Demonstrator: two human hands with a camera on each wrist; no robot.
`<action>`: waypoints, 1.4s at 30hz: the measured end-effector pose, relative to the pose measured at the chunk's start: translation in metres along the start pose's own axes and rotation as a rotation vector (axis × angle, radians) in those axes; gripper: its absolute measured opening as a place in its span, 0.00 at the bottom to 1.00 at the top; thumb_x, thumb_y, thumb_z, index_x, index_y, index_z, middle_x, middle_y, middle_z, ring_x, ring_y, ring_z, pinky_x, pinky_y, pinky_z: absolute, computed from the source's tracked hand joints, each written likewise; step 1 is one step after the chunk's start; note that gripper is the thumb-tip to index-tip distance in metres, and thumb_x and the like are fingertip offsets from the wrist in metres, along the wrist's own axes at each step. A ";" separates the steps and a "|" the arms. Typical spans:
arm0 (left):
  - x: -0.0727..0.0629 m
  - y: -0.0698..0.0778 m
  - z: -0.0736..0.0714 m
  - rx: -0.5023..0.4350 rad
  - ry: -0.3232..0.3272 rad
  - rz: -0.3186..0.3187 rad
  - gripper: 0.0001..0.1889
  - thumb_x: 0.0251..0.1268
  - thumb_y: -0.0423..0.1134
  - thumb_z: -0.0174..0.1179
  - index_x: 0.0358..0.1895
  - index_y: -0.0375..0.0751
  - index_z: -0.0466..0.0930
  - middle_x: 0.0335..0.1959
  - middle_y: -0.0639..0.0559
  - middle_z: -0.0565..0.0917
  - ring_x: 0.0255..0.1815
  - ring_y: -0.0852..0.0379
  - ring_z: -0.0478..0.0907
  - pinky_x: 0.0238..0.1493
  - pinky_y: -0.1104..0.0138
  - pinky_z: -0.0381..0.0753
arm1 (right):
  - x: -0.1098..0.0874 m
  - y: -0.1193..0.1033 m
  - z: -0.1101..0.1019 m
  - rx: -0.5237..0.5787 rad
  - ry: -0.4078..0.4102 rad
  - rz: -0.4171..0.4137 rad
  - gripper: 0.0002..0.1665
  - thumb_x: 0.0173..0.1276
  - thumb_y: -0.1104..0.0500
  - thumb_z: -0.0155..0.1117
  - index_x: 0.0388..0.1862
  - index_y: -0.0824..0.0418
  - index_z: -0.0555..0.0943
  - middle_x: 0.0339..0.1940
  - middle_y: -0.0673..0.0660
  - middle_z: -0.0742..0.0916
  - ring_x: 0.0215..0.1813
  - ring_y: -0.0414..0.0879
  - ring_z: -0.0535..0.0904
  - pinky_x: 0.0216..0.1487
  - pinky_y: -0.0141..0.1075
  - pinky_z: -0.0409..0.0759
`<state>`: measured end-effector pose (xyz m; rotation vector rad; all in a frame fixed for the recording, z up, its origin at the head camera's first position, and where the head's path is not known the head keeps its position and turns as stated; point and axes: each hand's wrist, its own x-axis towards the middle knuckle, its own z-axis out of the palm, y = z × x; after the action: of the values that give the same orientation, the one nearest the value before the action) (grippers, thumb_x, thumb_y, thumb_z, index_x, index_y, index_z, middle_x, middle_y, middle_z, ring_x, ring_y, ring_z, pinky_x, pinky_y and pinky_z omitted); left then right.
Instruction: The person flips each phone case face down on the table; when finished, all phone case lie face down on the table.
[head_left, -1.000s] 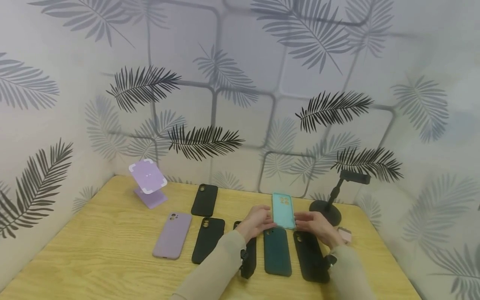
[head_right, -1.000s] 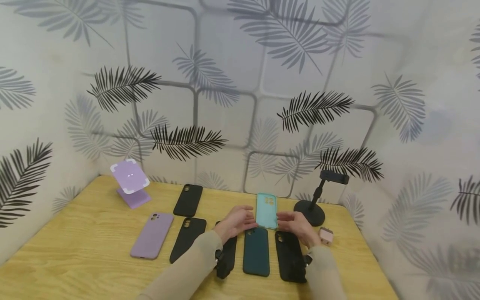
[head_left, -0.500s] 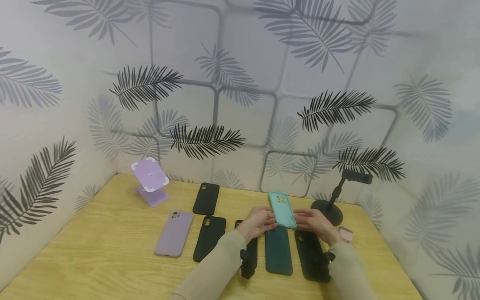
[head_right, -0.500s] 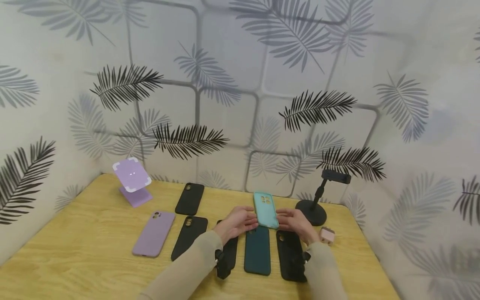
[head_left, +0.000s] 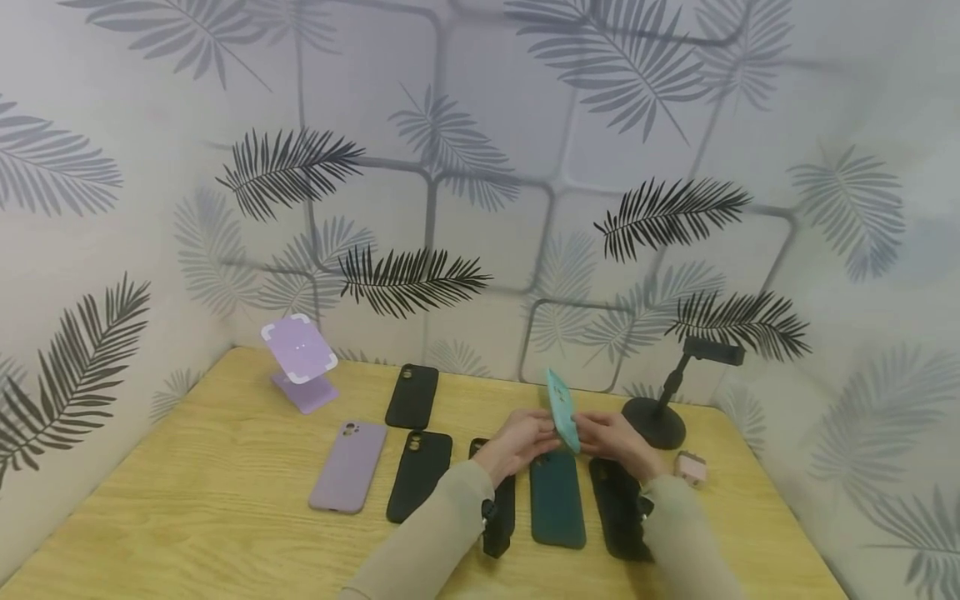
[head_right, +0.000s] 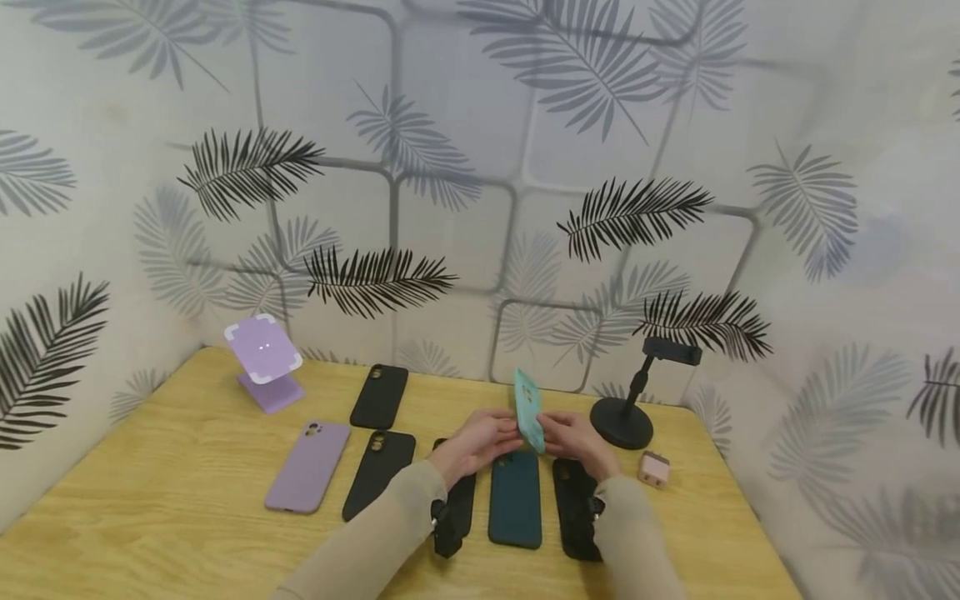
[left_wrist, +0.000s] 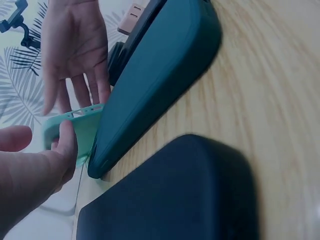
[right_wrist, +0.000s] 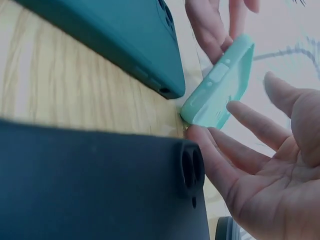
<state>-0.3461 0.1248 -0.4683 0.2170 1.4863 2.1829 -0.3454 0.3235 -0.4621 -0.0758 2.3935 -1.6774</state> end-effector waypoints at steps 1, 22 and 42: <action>0.000 -0.001 0.001 0.013 -0.010 0.010 0.24 0.74 0.25 0.45 0.71 0.26 0.61 0.67 0.32 0.71 0.69 0.40 0.69 0.68 0.54 0.74 | 0.001 -0.001 0.002 0.001 -0.002 0.005 0.33 0.78 0.52 0.53 0.67 0.78 0.67 0.59 0.75 0.80 0.58 0.57 0.82 0.58 0.46 0.83; -0.004 0.000 0.004 0.238 -0.088 -0.015 0.27 0.70 0.26 0.48 0.73 0.40 0.64 0.77 0.36 0.55 0.78 0.40 0.51 0.78 0.46 0.52 | 0.003 -0.003 0.003 0.187 0.001 0.012 0.33 0.78 0.53 0.51 0.70 0.76 0.63 0.57 0.67 0.83 0.49 0.47 0.85 0.56 0.45 0.84; -0.001 -0.001 -0.007 0.183 -0.025 -0.042 0.27 0.73 0.27 0.47 0.74 0.33 0.60 0.75 0.34 0.59 0.72 0.41 0.64 0.65 0.54 0.76 | -0.009 0.001 -0.011 -0.020 0.163 -0.010 0.26 0.72 0.62 0.60 0.64 0.75 0.72 0.57 0.72 0.82 0.47 0.51 0.87 0.49 0.42 0.87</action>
<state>-0.3476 0.1186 -0.4716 0.2703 1.6619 2.0049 -0.3392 0.3350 -0.4585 0.0470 2.5307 -1.7257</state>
